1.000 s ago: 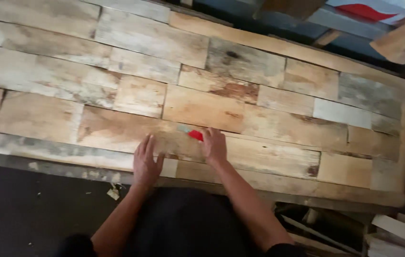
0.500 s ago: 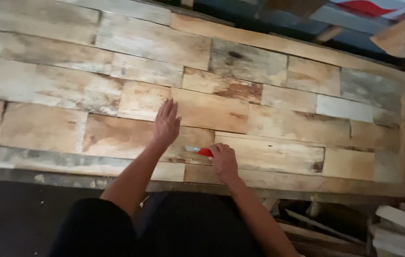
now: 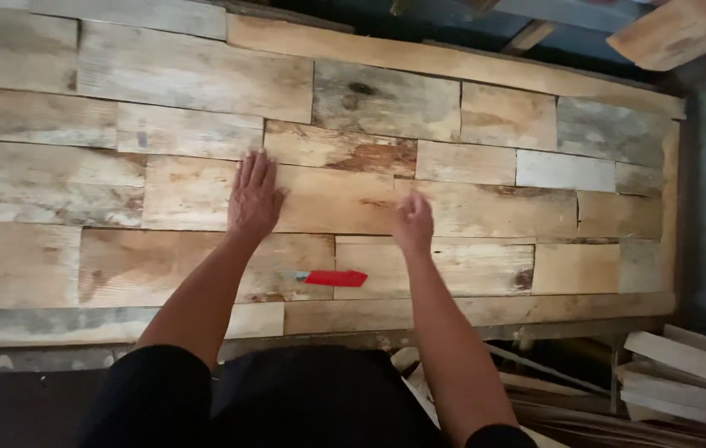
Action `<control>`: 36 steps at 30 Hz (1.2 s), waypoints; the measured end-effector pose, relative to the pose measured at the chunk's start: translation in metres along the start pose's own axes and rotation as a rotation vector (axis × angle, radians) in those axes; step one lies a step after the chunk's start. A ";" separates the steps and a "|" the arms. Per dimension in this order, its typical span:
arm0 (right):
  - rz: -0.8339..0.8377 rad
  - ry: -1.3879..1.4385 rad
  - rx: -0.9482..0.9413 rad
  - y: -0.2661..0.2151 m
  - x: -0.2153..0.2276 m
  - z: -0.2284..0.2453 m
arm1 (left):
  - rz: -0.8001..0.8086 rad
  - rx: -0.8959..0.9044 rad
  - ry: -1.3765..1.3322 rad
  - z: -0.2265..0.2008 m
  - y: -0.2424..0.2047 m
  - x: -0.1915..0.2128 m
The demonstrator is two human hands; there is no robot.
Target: Arranging and trimming thin wood pieces to create a decorative mosaic panel.
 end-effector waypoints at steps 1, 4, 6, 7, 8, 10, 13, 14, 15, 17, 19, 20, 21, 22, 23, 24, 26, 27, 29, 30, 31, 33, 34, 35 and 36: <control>0.003 0.000 -0.007 0.012 -0.008 -0.017 | 0.008 0.000 0.000 -0.002 0.001 0.000; -0.055 0.244 -0.170 0.034 -0.016 -0.053 | 0.020 0.026 0.018 -0.005 0.002 0.001; -0.028 0.138 -0.185 0.047 -0.006 -0.036 | 0.024 0.044 0.012 -0.003 0.002 0.000; -0.023 0.139 -0.187 0.048 -0.006 -0.033 | 0.027 0.047 0.014 -0.004 0.003 0.000; -0.019 0.181 -0.291 0.047 -0.008 -0.036 | 0.030 0.052 0.021 -0.004 0.003 0.001; -0.008 0.224 -0.396 0.044 -0.015 -0.043 | 0.035 0.063 0.030 -0.003 0.003 0.000; -0.006 0.269 -0.247 0.045 -0.017 -0.034 | 0.043 0.071 0.047 0.001 0.002 -0.006; -0.012 0.256 -0.274 0.043 -0.013 -0.028 | 0.026 0.061 0.032 0.001 0.001 -0.007; -0.016 0.246 -0.300 0.042 -0.011 -0.022 | 0.008 0.050 0.020 0.002 0.001 -0.007; -0.038 0.182 -0.250 0.042 -0.014 -0.031 | 0.064 0.094 0.049 0.002 0.004 -0.010; -0.058 0.118 -0.199 0.042 -0.016 -0.033 | 0.121 0.138 0.077 0.006 0.003 -0.013; -0.074 0.195 -0.196 0.041 -0.018 -0.032 | 0.101 0.113 0.071 0.006 0.001 -0.011; -0.091 0.272 -0.194 0.041 -0.018 -0.032 | 0.080 0.084 0.064 0.004 0.001 -0.010; -0.088 0.275 -0.192 0.042 -0.015 -0.023 | 0.079 0.088 0.067 0.004 0.001 -0.009; -0.089 0.267 -0.227 0.042 -0.010 -0.017 | 0.102 0.095 0.085 0.004 0.001 -0.011; -0.090 0.258 -0.263 0.041 -0.005 -0.011 | 0.125 0.102 0.102 0.003 0.001 -0.012; -0.044 0.235 -0.301 0.043 -0.005 -0.008 | 0.116 0.095 0.092 0.002 0.002 -0.009; 0.002 0.209 -0.342 0.042 -0.005 -0.009 | 0.110 0.087 0.079 0.000 0.002 -0.008; -0.020 0.147 -0.289 0.043 -0.003 -0.008 | 0.123 0.101 0.093 0.002 0.002 -0.009; -0.042 0.086 -0.237 0.044 0.000 -0.006 | 0.136 0.113 0.107 0.003 0.002 -0.010; -0.043 0.085 -0.237 0.044 0.002 -0.003 | 0.137 0.113 0.106 0.002 0.003 -0.010; 0.045 0.097 -0.360 0.040 0.000 -0.005 | 0.110 0.098 0.071 0.000 0.003 -0.006; 0.045 0.096 -0.362 0.038 -0.003 -0.010 | 0.112 0.098 0.070 0.000 0.002 -0.007; 0.020 0.106 -0.314 0.039 -0.004 -0.012 | 0.086 0.097 0.060 0.000 0.002 -0.006; -0.004 0.116 -0.267 0.040 -0.004 -0.014 | 0.060 0.097 0.049 -0.001 0.002 -0.005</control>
Point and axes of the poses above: each hand's wrist, its own y-axis towards the middle knuckle, its own x-axis out of the back of the hand, z = x × y, the point moved 8 cm from there along y, towards the middle knuckle, and after that the axes turned 5 degrees about x, right-handed, at the moved point
